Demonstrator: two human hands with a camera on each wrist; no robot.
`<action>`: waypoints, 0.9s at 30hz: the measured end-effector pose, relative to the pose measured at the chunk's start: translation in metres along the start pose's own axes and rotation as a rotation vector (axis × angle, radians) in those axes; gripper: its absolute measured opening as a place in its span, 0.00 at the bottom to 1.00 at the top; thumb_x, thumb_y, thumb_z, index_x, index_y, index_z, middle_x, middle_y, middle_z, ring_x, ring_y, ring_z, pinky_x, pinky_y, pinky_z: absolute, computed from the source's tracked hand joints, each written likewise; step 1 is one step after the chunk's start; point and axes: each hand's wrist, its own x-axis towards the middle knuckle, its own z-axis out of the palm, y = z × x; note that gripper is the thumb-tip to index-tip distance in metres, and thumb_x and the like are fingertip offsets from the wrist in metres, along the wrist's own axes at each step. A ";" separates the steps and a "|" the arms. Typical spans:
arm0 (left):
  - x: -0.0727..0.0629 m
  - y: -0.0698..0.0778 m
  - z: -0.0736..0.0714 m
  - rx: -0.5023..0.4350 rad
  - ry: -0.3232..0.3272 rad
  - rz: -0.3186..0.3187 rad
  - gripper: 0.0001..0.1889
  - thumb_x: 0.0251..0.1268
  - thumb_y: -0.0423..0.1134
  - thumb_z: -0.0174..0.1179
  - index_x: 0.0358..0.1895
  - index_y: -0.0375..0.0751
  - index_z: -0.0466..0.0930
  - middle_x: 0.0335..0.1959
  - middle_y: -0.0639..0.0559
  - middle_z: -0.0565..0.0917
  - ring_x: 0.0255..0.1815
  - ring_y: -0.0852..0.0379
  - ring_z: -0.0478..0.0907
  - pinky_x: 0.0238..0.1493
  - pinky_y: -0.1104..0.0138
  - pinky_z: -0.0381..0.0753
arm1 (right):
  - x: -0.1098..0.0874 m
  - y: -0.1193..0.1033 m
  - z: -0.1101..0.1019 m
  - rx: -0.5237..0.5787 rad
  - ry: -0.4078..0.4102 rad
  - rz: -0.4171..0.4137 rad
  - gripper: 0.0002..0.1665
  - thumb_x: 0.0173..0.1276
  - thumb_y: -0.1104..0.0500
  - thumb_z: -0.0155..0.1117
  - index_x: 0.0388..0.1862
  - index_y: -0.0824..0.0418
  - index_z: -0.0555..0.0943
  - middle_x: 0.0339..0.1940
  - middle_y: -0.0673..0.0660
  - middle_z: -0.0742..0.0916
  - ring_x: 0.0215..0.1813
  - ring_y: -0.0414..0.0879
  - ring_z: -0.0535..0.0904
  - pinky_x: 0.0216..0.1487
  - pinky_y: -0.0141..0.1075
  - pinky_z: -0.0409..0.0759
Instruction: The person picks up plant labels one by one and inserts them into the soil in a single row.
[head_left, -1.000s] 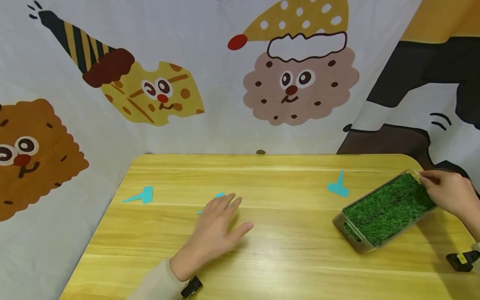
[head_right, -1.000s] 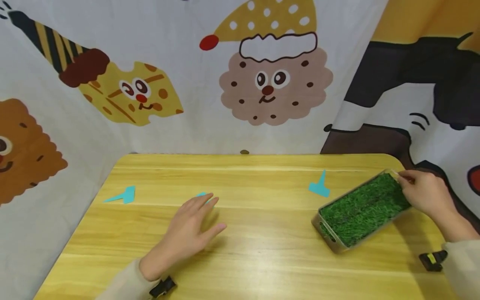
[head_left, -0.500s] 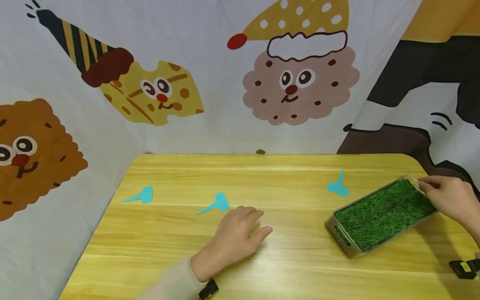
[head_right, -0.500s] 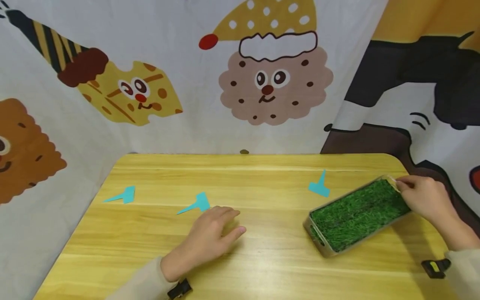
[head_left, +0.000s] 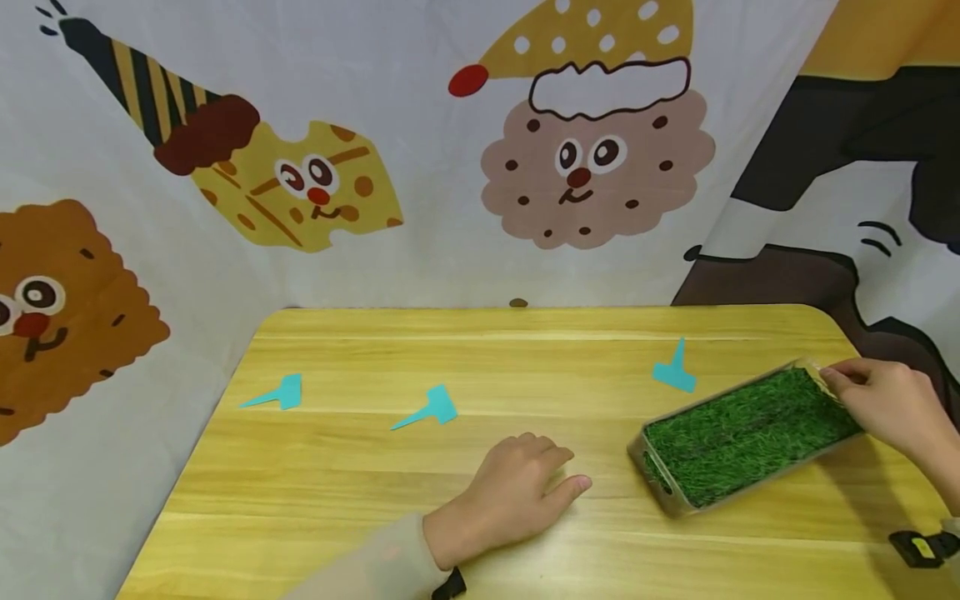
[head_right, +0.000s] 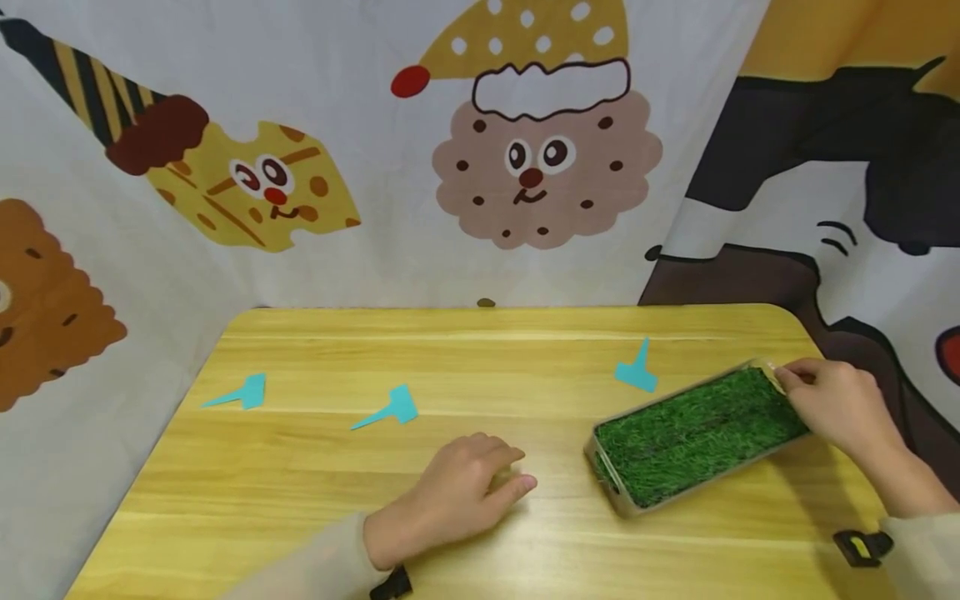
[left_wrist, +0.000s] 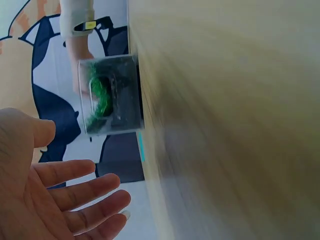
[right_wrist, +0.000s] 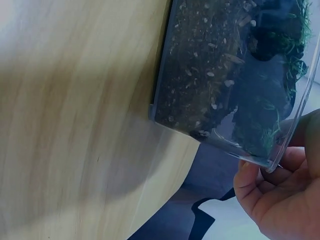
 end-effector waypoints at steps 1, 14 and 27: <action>0.001 0.001 0.001 -0.006 -0.006 0.008 0.25 0.84 0.56 0.50 0.56 0.39 0.88 0.50 0.51 0.89 0.49 0.58 0.85 0.51 0.67 0.82 | -0.001 -0.001 0.000 -0.001 -0.002 0.000 0.22 0.83 0.61 0.54 0.53 0.85 0.77 0.25 0.63 0.82 0.22 0.51 0.70 0.21 0.41 0.63; 0.016 0.016 0.006 -0.083 -0.046 0.044 0.27 0.87 0.55 0.45 0.57 0.39 0.88 0.50 0.52 0.89 0.52 0.61 0.85 0.56 0.69 0.81 | -0.012 -0.020 0.004 0.014 -0.016 -0.015 0.21 0.82 0.60 0.57 0.50 0.82 0.80 0.26 0.62 0.85 0.23 0.49 0.75 0.21 0.41 0.65; 0.018 0.018 0.007 -0.187 -0.075 -0.010 0.23 0.85 0.55 0.48 0.43 0.43 0.89 0.31 0.58 0.85 0.30 0.70 0.78 0.36 0.76 0.78 | -0.028 -0.042 0.011 0.046 -0.013 -0.066 0.17 0.79 0.61 0.61 0.47 0.78 0.85 0.24 0.55 0.86 0.21 0.46 0.75 0.18 0.38 0.65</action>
